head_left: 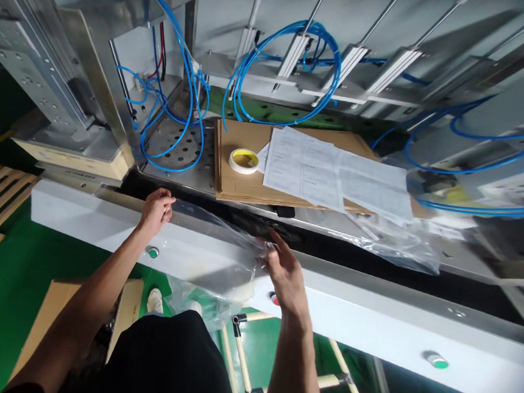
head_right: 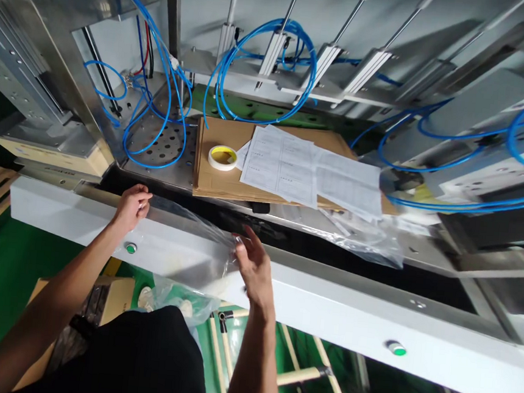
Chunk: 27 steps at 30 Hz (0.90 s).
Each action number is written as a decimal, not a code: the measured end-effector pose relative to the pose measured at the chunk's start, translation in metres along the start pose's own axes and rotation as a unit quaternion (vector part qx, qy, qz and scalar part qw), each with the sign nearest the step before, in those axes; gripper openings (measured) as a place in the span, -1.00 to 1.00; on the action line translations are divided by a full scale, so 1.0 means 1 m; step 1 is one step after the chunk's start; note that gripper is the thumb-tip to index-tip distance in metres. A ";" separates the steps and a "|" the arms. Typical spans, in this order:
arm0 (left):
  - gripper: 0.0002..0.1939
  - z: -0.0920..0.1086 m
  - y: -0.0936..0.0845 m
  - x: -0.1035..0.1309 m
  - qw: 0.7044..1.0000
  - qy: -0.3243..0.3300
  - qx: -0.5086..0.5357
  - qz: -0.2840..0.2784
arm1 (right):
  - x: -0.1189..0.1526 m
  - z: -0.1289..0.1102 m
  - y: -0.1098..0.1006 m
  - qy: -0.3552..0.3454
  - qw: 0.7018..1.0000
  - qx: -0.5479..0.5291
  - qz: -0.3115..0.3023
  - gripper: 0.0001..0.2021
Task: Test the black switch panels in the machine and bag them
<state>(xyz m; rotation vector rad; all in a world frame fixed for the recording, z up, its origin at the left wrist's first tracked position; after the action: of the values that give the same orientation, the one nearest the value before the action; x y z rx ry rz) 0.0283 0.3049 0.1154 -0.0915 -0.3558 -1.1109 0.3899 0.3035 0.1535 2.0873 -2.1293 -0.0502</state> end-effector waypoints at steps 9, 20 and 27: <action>-0.54 -0.003 -0.002 -0.003 1.000 -0.002 -0.019 0.016 | 0.021 0.014 -0.003 0.013 0.988 0.131 0.078 -0.25; -0.57 0.004 -0.006 0.005 0.999 0.009 -0.027 0.014 | 0.014 -0.014 -0.010 -0.043 0.971 0.183 0.147 -0.30; -0.55 0.002 -0.008 0.002 0.999 0.004 -0.033 0.024 | 0.006 0.002 -0.012 -0.030 0.990 0.028 0.136 -0.28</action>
<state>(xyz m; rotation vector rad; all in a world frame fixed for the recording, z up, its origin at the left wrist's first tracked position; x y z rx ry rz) 0.0216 0.3008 0.1171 -0.1533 -0.3075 -1.0744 0.4011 0.2975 0.1500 1.8257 -2.4569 -0.0206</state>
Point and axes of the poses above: each hand's wrist, its own x-axis away from the middle knuckle, its own y-axis out of the palm, z = x × y, the point moved 10 cm from there along -x, towards the middle knuckle, and after that the axes turned 15 degrees about -x, right-handed, at the moved point
